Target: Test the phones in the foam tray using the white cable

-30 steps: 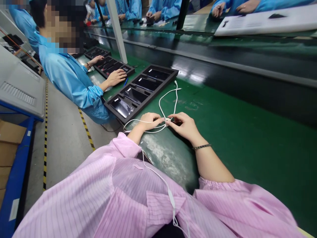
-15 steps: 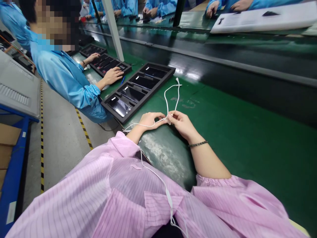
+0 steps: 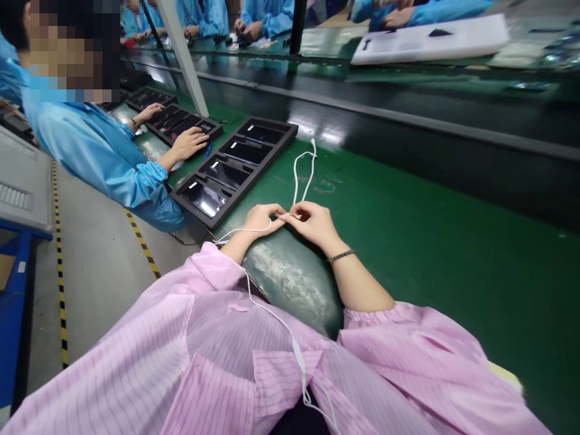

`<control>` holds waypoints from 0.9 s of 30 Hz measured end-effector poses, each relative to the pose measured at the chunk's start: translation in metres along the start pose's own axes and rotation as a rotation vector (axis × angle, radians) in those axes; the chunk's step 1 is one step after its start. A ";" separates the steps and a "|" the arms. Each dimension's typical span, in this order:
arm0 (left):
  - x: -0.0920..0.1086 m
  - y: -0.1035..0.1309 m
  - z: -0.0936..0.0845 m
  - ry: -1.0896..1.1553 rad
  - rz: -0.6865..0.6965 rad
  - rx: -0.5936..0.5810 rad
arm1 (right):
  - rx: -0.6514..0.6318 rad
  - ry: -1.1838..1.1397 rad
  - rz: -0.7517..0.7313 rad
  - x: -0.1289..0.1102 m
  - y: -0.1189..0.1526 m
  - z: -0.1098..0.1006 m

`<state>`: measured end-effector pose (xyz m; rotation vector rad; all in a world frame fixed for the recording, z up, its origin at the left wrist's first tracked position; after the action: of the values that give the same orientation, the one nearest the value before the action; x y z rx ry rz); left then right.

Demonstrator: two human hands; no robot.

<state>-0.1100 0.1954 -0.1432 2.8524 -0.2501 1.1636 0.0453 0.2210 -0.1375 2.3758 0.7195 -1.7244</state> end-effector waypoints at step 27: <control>0.037 -0.004 -0.018 0.055 -0.105 0.051 | 0.083 0.455 0.150 -0.013 -0.001 0.018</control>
<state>-0.0959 0.1962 -0.1047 2.8324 -0.0689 1.2425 0.0262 0.2117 -0.1319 2.8330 0.5051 -1.1873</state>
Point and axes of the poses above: each hand's wrist, its own y-axis away from the middle knuckle, its own z-axis out of the palm, x = y × z, the point moved 4 cm from there along -y, towards the middle knuckle, and after that the axes turned 6 degrees about -x, right-handed, at the moved point
